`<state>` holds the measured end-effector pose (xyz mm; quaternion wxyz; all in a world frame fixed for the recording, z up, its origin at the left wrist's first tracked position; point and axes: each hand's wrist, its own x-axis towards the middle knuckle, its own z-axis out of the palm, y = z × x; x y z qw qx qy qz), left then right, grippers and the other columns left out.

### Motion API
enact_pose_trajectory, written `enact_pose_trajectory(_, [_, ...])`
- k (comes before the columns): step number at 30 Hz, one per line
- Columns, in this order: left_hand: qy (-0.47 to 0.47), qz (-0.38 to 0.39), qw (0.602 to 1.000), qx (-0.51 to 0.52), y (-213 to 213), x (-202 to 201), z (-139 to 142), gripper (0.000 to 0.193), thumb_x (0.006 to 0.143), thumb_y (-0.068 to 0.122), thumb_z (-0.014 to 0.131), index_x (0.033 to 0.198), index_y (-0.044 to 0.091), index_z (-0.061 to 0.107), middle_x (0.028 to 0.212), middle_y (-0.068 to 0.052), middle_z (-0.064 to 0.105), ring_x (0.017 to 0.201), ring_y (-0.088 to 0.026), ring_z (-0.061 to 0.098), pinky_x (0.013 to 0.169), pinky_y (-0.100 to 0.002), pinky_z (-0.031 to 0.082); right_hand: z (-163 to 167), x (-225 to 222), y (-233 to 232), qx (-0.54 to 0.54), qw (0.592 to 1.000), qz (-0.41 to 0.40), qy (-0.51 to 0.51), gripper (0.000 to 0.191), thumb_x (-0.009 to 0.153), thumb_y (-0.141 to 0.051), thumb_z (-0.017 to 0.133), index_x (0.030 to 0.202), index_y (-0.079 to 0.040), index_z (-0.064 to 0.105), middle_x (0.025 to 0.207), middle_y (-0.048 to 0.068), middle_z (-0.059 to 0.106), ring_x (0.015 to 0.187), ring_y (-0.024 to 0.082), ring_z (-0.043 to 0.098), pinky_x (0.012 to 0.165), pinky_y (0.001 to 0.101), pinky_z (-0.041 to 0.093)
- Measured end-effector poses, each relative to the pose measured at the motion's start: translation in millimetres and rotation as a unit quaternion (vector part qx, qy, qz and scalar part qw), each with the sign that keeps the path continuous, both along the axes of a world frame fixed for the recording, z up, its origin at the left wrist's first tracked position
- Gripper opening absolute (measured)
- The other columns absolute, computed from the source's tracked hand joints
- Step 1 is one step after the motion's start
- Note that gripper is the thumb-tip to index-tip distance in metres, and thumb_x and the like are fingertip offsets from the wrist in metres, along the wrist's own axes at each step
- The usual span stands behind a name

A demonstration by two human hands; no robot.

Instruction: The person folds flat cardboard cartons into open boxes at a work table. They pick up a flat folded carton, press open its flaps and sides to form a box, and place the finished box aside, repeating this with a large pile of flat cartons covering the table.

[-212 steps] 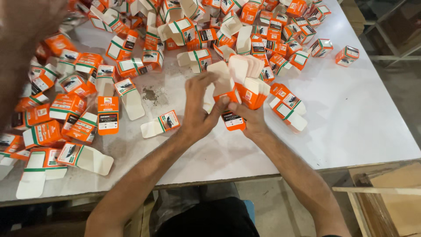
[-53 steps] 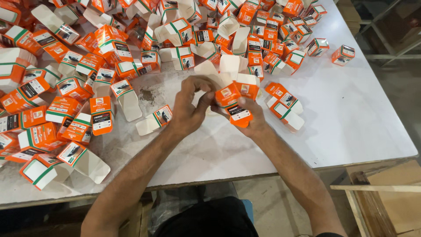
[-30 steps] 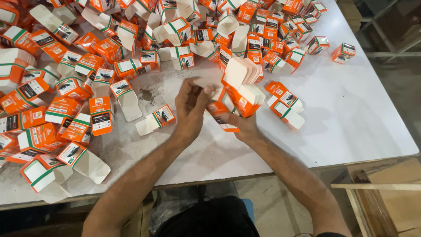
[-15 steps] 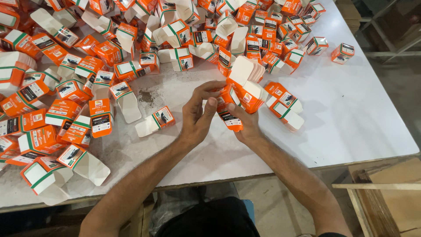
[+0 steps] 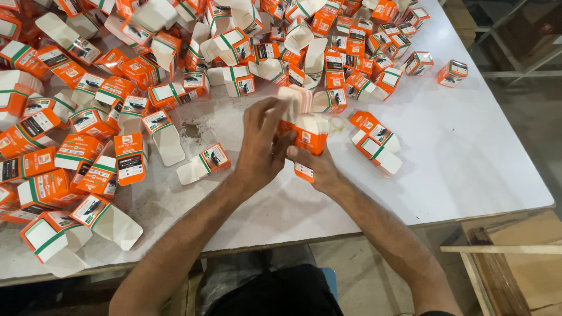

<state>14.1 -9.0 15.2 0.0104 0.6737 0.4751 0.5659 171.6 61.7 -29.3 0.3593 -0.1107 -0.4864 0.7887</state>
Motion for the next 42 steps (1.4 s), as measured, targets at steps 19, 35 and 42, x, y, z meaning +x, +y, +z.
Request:
enact_pose_trajectory(19, [-0.134, -0.110, 0.984, -0.048, -1, -5, -32, 0.022, 0.108, 0.016, 0.063, 0.122, 0.001, 0.054, 0.115, -0.012, 0.061, 0.112, -0.021, 0.055, 0.100, -0.037, 0.047, 20, 4, -3, 0.184, 0.979, -0.091, 0.002, 0.065, 0.091, -0.013, 0.079, 0.146, -0.003, 0.046, 0.142, 0.010, 0.061, 0.134, 0.021, 0.060, 0.115, 0.0378, 0.050])
enact_pose_trajectory(35, [-0.317, -0.189, 0.928, -0.058, -5, 2, -9, 0.020, 0.102, 0.008, 0.064, 0.120, 0.001, 0.059, 0.130, -0.014, 0.067, 0.120, -0.015, 0.060, 0.087, -0.030, 0.058, -8, 6, 6, -0.015, 0.998, -0.046, 0.049, 0.057, 0.093, -0.013, 0.074, 0.142, 0.000, 0.050, 0.129, 0.014, 0.065, 0.117, 0.027, 0.066, 0.100, 0.0429, 0.057])
enact_pose_trajectory(42, [-0.337, -0.211, 0.913, -0.090, 0, 1, -19, 0.016, 0.103, 0.016, 0.061, 0.111, 0.004, 0.064, 0.137, -0.013, 0.062, 0.120, -0.014, 0.064, 0.093, -0.031, 0.064, -2, 3, 2, -0.017, 0.996, -0.073, 0.050, 0.055, 0.092, -0.013, 0.074, 0.141, 0.000, 0.051, 0.128, 0.012, 0.066, 0.115, 0.024, 0.068, 0.099, 0.0420, 0.058])
